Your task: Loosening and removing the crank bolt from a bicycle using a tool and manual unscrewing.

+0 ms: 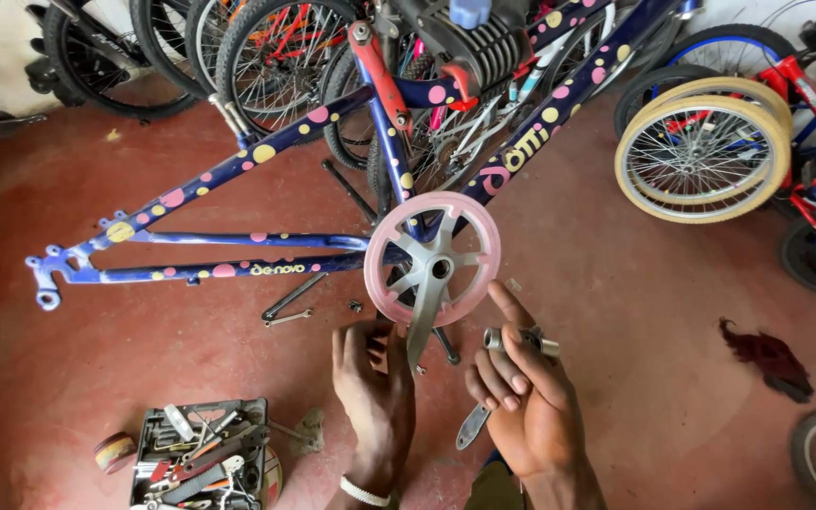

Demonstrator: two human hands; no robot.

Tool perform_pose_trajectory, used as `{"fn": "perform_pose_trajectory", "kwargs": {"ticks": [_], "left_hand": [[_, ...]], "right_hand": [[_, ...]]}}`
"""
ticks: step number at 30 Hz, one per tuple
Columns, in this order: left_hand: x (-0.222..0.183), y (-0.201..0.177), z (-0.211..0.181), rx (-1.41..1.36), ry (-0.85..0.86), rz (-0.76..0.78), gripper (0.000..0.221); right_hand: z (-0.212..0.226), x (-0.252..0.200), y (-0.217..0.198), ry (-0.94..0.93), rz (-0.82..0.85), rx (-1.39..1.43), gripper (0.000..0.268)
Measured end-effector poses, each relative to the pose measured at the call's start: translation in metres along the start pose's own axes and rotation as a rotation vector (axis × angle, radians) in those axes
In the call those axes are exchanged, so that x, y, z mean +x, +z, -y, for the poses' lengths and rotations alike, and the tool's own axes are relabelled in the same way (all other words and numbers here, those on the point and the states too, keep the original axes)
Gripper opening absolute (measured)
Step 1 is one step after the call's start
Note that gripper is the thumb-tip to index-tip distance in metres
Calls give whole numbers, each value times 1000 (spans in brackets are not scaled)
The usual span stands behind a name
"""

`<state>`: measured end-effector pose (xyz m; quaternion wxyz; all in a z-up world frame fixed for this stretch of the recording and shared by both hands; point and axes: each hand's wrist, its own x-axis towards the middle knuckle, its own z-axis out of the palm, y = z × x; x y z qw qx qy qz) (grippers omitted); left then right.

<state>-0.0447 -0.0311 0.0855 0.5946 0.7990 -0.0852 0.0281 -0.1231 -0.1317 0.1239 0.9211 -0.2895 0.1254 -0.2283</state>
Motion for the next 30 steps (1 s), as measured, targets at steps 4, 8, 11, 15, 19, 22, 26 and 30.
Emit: {"fn": "perform_pose_trajectory", "kwargs": {"ticks": [4,8,11,15,19,22,26,30], "left_hand": [[9,-2,-41,-272,-86,151,17],[6,2,-63,-806,-212,410,18],[3,1,-76,-693,-19,408,16],[2,-4,-90,-561,153,336,16],[1,-3,-92,-530,231,287,14],[1,-4,-92,-532,229,304,14],[-2,-5,-91,-511,59,323,11],[-1,-12,-99,-576,38,361,10]], "right_hand": [[6,-10,13,35,57,79,60],[4,-16,13,65,99,110,59],[6,-21,13,73,109,138,61],[8,-26,10,97,167,194,66],[7,-29,10,110,148,205,66],[7,-27,9,110,154,217,65],[7,-29,11,88,183,255,61],[8,-31,11,98,221,306,64]]}}
